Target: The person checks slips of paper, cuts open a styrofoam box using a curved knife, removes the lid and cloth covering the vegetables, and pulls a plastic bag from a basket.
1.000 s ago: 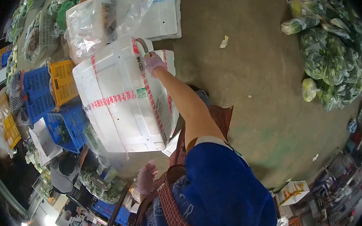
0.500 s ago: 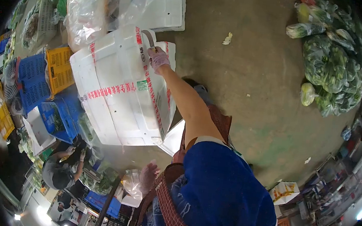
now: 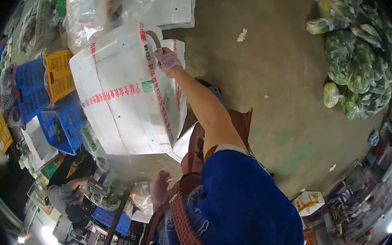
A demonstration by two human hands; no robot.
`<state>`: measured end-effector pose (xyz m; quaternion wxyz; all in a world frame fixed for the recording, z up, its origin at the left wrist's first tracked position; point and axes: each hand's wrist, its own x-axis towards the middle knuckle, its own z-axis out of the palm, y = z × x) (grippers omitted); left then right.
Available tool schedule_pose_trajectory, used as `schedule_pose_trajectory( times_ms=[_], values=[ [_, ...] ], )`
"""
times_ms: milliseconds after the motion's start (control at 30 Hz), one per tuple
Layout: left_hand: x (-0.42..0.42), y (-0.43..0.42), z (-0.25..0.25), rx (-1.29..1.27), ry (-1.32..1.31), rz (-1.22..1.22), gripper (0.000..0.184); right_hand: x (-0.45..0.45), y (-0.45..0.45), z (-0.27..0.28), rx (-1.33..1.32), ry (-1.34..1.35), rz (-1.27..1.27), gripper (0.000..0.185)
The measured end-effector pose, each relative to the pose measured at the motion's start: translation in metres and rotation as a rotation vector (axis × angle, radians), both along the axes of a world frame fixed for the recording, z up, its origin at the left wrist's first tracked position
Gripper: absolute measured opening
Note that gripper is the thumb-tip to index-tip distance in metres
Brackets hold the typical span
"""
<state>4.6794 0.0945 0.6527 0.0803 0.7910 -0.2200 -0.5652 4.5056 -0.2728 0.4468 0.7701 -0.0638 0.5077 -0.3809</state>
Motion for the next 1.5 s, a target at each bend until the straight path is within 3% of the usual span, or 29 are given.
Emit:
schedule_pose_trajectory(
  times_ms=[133,200,300,367,433,500,567,633,767,833,867,933,1067,1100,1167,1233,1300,1333,1400,1433,1467,1500],
  values=[
    [-0.011,0.003,0.002,0.004,0.078,0.25,0.035,-0.005,0.013,0.004,0.009,0.055,0.071,0.028],
    [-0.013,0.014,0.002,-0.035,0.117,0.309,0.034,0.001,0.032,-0.04,-0.266,0.382,0.247,0.027],
    [-0.006,0.046,-0.008,-0.101,0.168,0.221,0.032,0.019,0.076,-0.1,-0.693,0.62,0.217,0.025],
    [0.001,0.08,-0.02,-0.126,0.177,0.222,0.03,0.019,0.098,-0.085,-0.627,0.568,0.226,0.024],
    [0.002,0.105,-0.026,-0.155,0.169,0.163,0.029,0.01,0.113,-0.027,-0.219,0.388,0.365,0.024],
    [-0.001,0.129,-0.027,-0.187,0.141,0.043,0.029,0.036,0.138,-0.095,-0.4,0.456,0.49,0.024],
    [0.012,0.168,-0.048,-0.154,0.039,-0.138,0.024,0.039,0.164,-0.096,-0.377,0.36,0.417,0.024],
    [0.013,0.196,-0.064,-0.147,0.017,-0.138,0.024,0.017,0.192,-0.02,-0.154,0.105,0.155,0.026],
    [-0.005,0.233,-0.064,-0.122,0.19,0.258,0.023,0.023,0.267,-0.034,-0.379,0.398,0.368,0.024],
    [-0.004,0.251,-0.066,-0.144,0.166,0.012,0.018,0.031,0.307,-0.043,-0.462,0.389,0.38,0.025],
    [0.004,0.259,-0.071,-0.177,0.076,-0.347,0.018,0.034,0.325,-0.041,-0.447,0.352,0.365,0.026],
    [0.01,0.278,-0.079,-0.193,0.02,-0.57,0.023,0.042,0.358,-0.034,-0.197,0.158,0.261,0.032],
    [0.007,0.312,-0.089,-0.162,0.302,0.09,0.025,0.052,0.408,-0.015,-0.036,-0.004,0.296,0.029],
    [0.005,0.317,-0.089,-0.149,0.298,0.141,0.024,0.06,0.421,-0.011,0.041,-0.081,0.21,0.017],
    [0.001,0.325,-0.091,-0.117,0.18,0.1,0.019,0.067,0.437,-0.005,-0.029,-0.091,0.233,0.025],
    [-0.013,0.315,-0.077,-0.101,0.13,0.239,0.019,0.048,0.452,0.022,-0.118,0.062,0.525,0.02],
    [-0.043,0.284,-0.035,-0.139,0.278,0.697,0.025,0.062,0.514,-0.025,-0.227,0.321,1.0,0.023],
    [-0.047,0.276,-0.025,-0.203,0.248,0.616,0.03,0.072,0.55,-0.057,-0.278,0.44,1.264,0.026],
    [-0.042,0.284,-0.03,-0.231,0.298,0.818,0.029,0.08,0.592,-0.102,-0.514,0.559,1.738,0.035],
    [-0.038,0.297,-0.036,-0.248,0.322,0.936,0.028,0.063,0.552,-0.046,-1.137,0.635,1.962,0.031],
    [-0.031,0.325,-0.059,-0.458,0.473,0.989,0.026,0.068,0.524,-0.014,-0.74,0.619,1.718,0.033],
    [-0.042,0.315,-0.033,-0.41,0.107,0.727,0.024,0.075,0.504,0.001,-0.361,0.603,1.447,0.034]
  ],
)
